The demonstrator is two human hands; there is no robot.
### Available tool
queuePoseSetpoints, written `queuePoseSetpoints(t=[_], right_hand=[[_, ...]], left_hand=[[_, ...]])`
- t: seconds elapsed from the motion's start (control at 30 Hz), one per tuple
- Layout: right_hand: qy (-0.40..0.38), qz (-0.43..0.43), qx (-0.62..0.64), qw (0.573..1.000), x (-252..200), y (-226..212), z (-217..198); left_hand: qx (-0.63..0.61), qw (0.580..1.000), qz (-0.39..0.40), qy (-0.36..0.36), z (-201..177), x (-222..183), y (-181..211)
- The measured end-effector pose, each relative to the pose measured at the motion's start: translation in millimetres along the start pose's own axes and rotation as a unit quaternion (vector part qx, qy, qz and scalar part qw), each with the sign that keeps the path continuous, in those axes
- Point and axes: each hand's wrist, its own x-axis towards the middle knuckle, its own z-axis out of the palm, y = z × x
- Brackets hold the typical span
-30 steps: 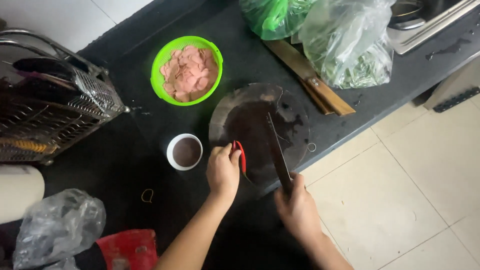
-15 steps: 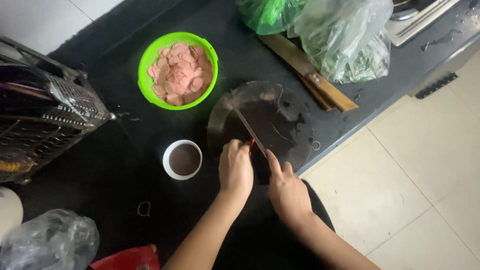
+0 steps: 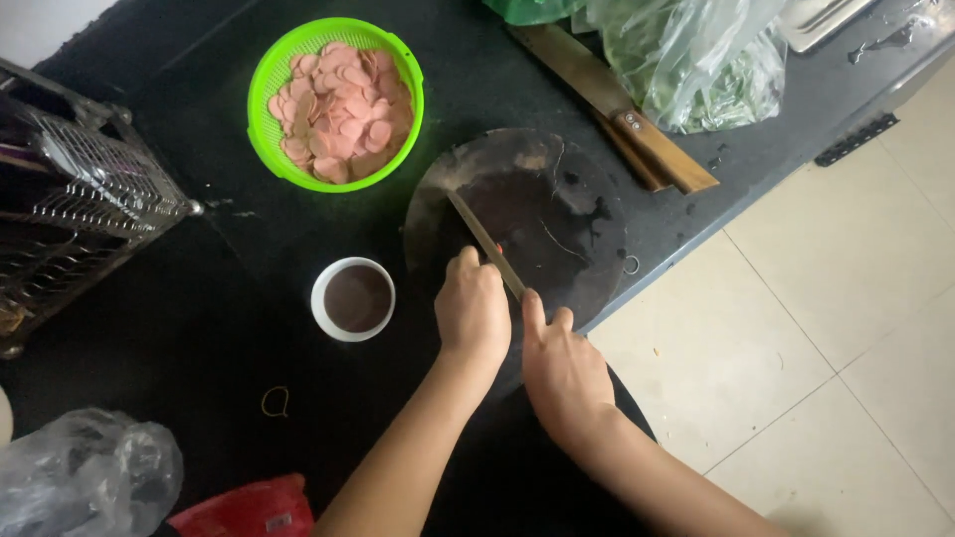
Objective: Chopping red chilies on a wooden cutting board and transferring them into a small bowl in a kitchen setting.
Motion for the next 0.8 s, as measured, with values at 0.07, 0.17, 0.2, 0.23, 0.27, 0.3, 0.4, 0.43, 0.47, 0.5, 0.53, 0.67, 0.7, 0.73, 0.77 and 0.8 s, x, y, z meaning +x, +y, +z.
queuePoseSetpoints(t=[0.07, 0.17, 0.2, 0.23, 0.27, 0.3, 0.4, 0.43, 0.47, 0.5, 0.53, 0.67, 0.7, 0.73, 0.77, 0.8], right_hand=[[-0.043, 0.034, 0.035, 0.998, -1.6, -2.9, -12.1], [-0.036, 0.034, 0.019, 0.999, 6.9, 2.9, 1.1], [-0.036, 0.036, 0.02, 0.999, 13.4, 5.7, 4.9], [-0.032, 0.011, 0.02, 0.999, 19.8, 8.5, 9.0], [-0.028, -0.015, 0.02, 0.999, 26.2, 11.2, 13.3], [-0.027, -0.015, 0.019, 0.999, 25.3, 11.3, 11.2], [-0.017, -0.019, 0.007, 1.0, 19.9, 9.8, 8.2], [-0.015, -0.018, -0.01, 1.0, 16.6, 9.6, 8.9], [-0.013, -0.017, -0.027, 0.999, 12.9, 9.4, 9.4], [-0.012, -0.016, -0.026, 0.999, 19.7, 10.0, 13.1], [0.01, -0.025, -0.031, 0.999, 26.0, 10.5, 16.6], [0.0, -0.034, 0.001, 0.999, 19.5, 11.1, 7.7], [-0.004, -0.034, 0.003, 0.999, 15.9, 9.4, 9.6], [-0.002, -0.028, -0.008, 1.0, 12.1, 7.7, 11.4], [0.006, -0.022, -0.021, 1.0, 13.9, 7.7, 10.8], [0.009, -0.022, -0.022, 0.999, 20.2, 10.4, 15.7]], left_hand=[[0.031, 0.999, -0.013, -0.017, 1.2, 3.6, 0.3], [0.034, 0.998, -0.033, -0.051, -6.6, 6.3, 5.8], [0.033, 0.998, -0.032, -0.051, -17.5, 4.6, 9.9], [0.002, 0.997, -0.034, -0.066, -28.4, 2.4, 13.8], [-0.03, 0.996, -0.036, -0.08, -39.2, 0.2, 17.5], [-0.031, 0.996, -0.035, -0.078, -39.5, 1.2, 18.2], [-0.056, 0.992, -0.068, -0.092, -38.8, 1.8, 18.1], [-0.059, 0.992, -0.068, -0.087, -36.6, 1.5, 18.1], [-0.062, 0.992, -0.069, -0.083, -34.6, 0.9, 18.2], [-0.061, 0.992, -0.067, -0.083, -33.8, 2.6, 18.0], [-0.065, 0.993, -0.068, -0.071, -33.3, 3.7, 17.8], [-0.056, 0.993, -0.079, -0.072, -23.8, 0.0, 15.4], [-0.055, 0.992, -0.081, -0.075, -21.4, -2.6, 13.6], [-0.037, 0.996, -0.063, -0.06, -19.1, -5.3, 11.9], [-0.021, 0.998, -0.043, -0.038, -17.1, -2.2, 11.8], [-0.022, 0.998, -0.042, -0.036, -20.7, -2.3, 15.1]])
